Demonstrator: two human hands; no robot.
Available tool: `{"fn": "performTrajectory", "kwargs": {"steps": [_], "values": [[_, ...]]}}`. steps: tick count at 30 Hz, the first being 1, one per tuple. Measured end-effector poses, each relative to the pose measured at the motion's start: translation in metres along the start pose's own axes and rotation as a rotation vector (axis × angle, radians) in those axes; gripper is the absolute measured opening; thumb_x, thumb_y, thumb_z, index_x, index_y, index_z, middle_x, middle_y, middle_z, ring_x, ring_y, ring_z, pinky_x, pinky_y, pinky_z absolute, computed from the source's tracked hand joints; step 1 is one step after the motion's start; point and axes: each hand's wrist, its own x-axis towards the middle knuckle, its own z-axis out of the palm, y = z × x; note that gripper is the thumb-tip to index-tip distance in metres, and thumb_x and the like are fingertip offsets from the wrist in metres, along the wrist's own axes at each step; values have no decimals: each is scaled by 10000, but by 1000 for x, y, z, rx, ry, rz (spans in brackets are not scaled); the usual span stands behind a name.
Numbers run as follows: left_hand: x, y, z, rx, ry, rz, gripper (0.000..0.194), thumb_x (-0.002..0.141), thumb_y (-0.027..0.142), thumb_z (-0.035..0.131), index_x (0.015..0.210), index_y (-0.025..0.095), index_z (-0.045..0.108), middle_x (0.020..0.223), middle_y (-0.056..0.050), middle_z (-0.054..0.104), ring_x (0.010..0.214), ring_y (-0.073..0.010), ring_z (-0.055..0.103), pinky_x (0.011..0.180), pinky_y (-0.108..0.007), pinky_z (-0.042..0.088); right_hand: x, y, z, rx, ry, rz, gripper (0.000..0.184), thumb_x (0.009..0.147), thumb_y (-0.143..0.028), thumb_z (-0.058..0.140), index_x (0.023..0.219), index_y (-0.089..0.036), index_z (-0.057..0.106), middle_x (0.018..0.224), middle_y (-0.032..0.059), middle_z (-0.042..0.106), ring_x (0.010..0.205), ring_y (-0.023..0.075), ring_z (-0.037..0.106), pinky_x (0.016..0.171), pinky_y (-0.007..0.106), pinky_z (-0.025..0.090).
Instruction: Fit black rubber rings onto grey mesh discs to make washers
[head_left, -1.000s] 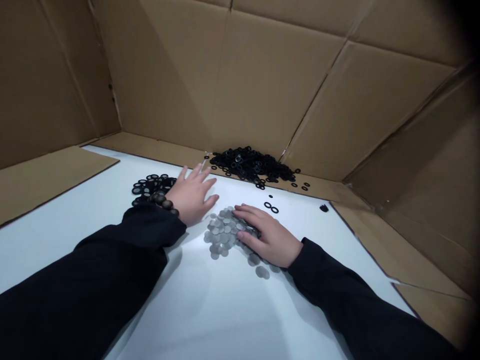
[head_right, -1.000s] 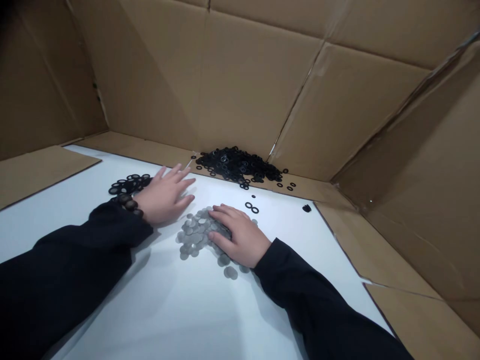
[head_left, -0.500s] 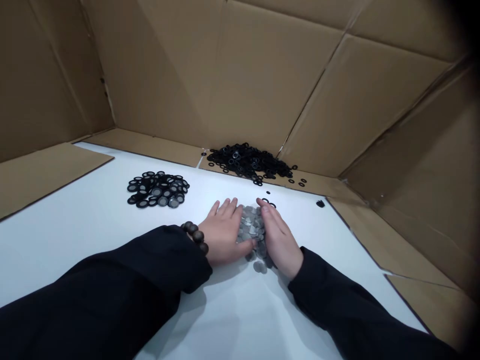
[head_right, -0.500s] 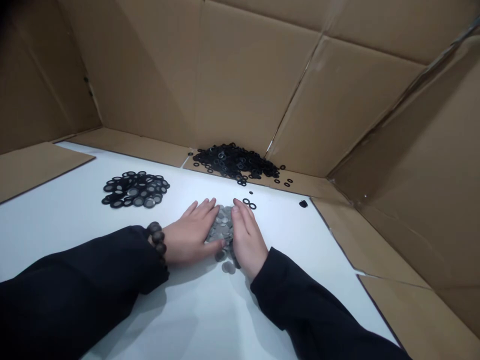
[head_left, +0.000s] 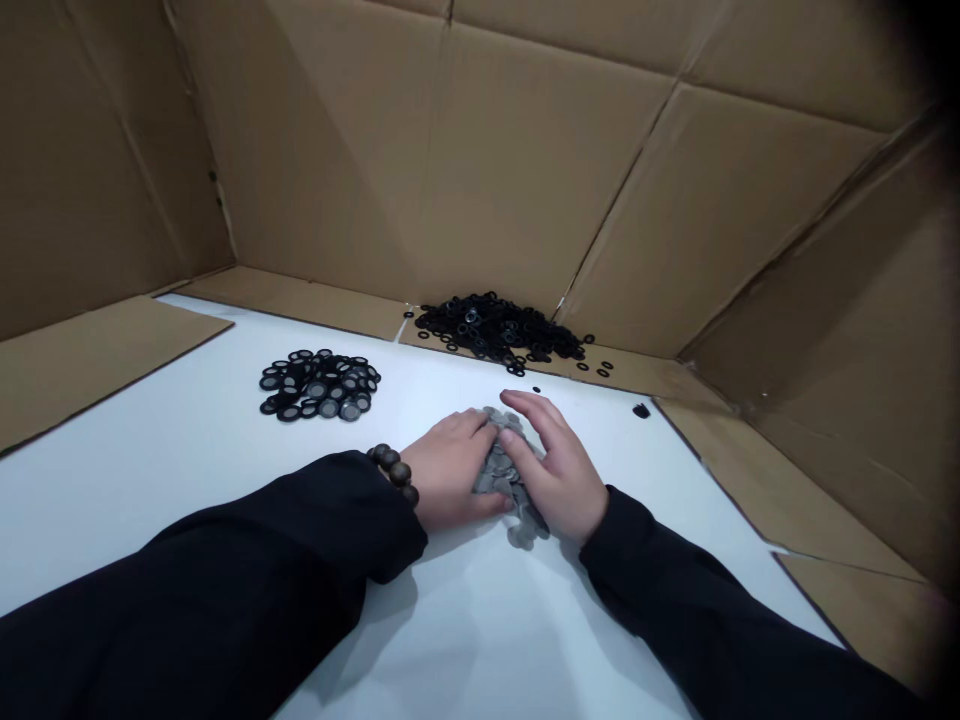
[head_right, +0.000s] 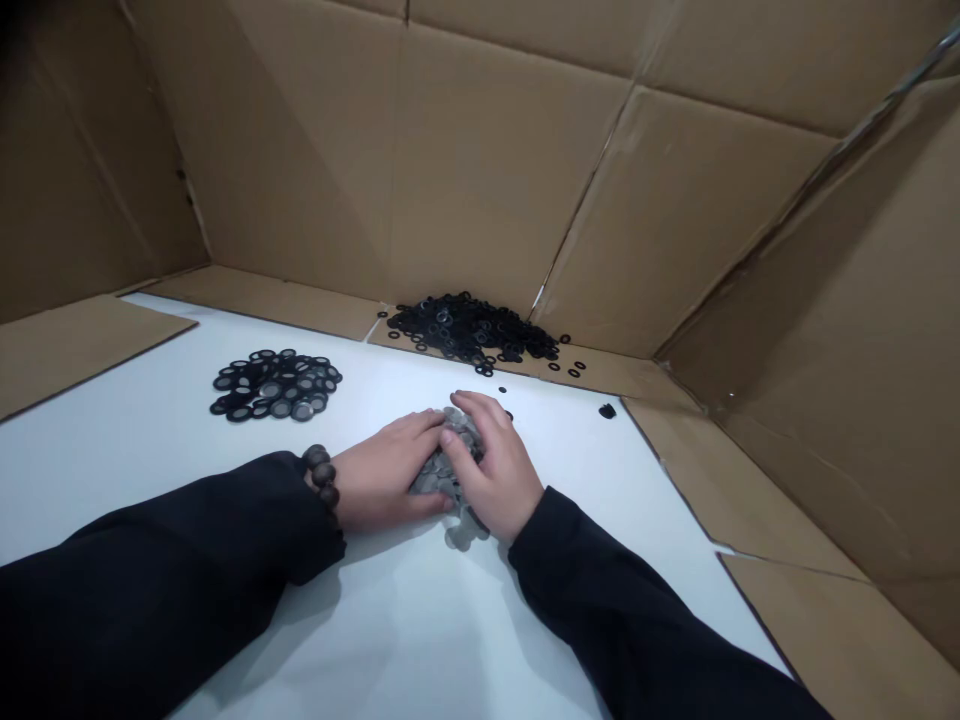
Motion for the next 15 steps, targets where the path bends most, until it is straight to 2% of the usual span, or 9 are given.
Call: {"fn": "performTrajectory", "kwargs": {"steps": [2,6,15], "values": [[1,0,0,-28,11,10,588,773,424,637,1281,154,515,1402,-161,482,1317,-337,412,1125,-484,317,-2,3,-2,-116,-97,-87,414,915,-373,519,1302,-227,520,1385,119,496,1315,268,433,1120,516,343],[2,0,0,-58,14,-18,508,828,322,567,1295,129,508,1374,-160,499,1294,-308,439,1122,-446,338,-4,8,0,-155,-198,-69,417,939,-367,478,1329,-222,480,1387,114,491,1301,252,443,1118,499,355],[3,-11,2,-103,28,28,422,871,244,498,1279,141,527,1339,-149,518,1254,-269,483,1099,-389,377,-4,4,0,-148,-190,-121,421,906,-317,534,1307,-204,467,1296,114,523,1221,234,485,1075,441,405]]}}
